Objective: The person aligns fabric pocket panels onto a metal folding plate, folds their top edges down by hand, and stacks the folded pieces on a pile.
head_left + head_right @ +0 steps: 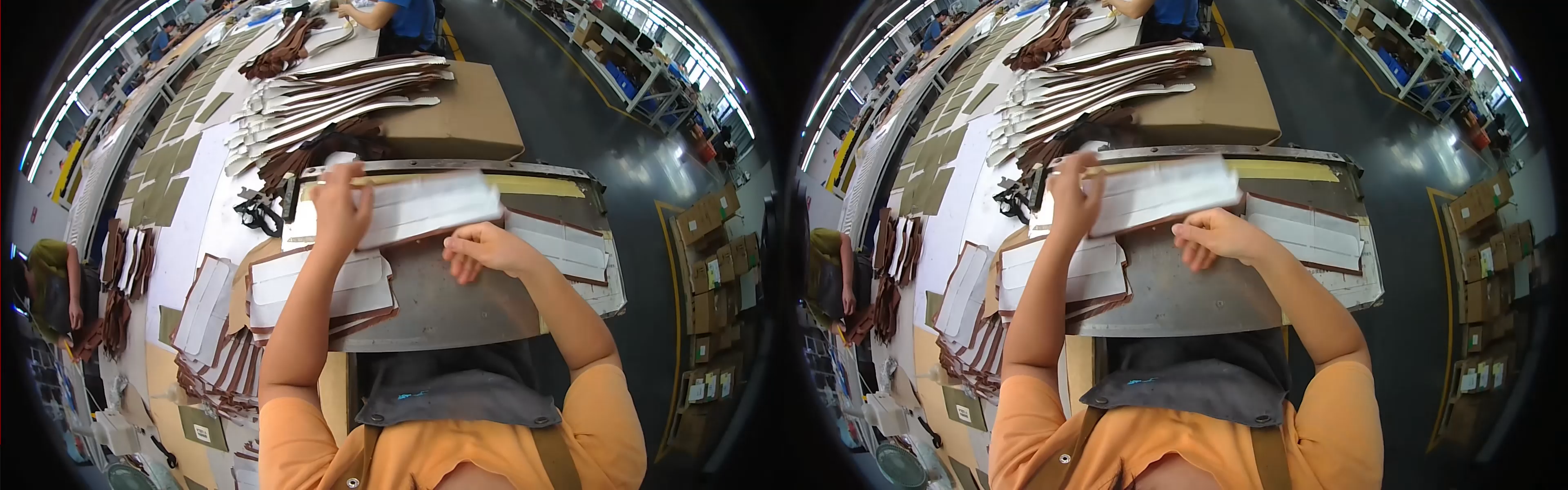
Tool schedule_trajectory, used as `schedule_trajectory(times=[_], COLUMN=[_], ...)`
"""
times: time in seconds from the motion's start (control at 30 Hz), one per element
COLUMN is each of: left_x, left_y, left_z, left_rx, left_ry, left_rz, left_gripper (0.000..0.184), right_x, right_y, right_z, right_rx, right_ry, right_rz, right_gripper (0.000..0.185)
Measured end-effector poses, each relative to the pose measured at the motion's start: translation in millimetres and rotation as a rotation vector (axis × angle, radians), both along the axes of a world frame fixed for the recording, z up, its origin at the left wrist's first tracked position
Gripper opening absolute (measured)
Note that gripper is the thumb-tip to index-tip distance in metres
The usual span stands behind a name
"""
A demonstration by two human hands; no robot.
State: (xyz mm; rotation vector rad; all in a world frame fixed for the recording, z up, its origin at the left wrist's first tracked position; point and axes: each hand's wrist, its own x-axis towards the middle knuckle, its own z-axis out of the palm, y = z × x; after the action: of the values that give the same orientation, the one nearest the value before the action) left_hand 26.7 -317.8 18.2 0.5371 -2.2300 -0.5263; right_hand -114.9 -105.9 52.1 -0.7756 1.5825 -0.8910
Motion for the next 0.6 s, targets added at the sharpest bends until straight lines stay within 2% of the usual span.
schedule_trajectory(times=[0.1,0.13,0.23,0.33,0.6], left_x=[1.7,1.7,2.9,4.7,-12.7], left_y=[17.2,18.3,18.4,17.1,19.8], left_z=[-8.4,-9.8,-12.1,-16.2,-23.5], left_rx=[-0.126,-0.131,-0.171,-0.218,-0.128], left_ry=[-0.55,-0.555,-0.58,-0.619,-0.649], left_rz=[-0.085,-0.092,-0.091,-0.048,-0.105], left_gripper=[0.025,0.027,0.035,0.042,0.05], right_x=[-8.8,-14.7,-33.2,-40.4,-64.5], right_y=[-1.5,-5.6,-12.8,-12.2,-6.8], right_z=[8.6,1.8,-37.6,-48.8,-58.3], right_rx=[-0.013,-0.043,-0.511,-0.33,-0.303], right_ry=[0.459,0.735,1.35,1.349,1.5], right_rz=[-0.058,-0.047,-0.024,0.036,0.042], right_gripper=[0.032,0.028,0.027,0.034,0.036])
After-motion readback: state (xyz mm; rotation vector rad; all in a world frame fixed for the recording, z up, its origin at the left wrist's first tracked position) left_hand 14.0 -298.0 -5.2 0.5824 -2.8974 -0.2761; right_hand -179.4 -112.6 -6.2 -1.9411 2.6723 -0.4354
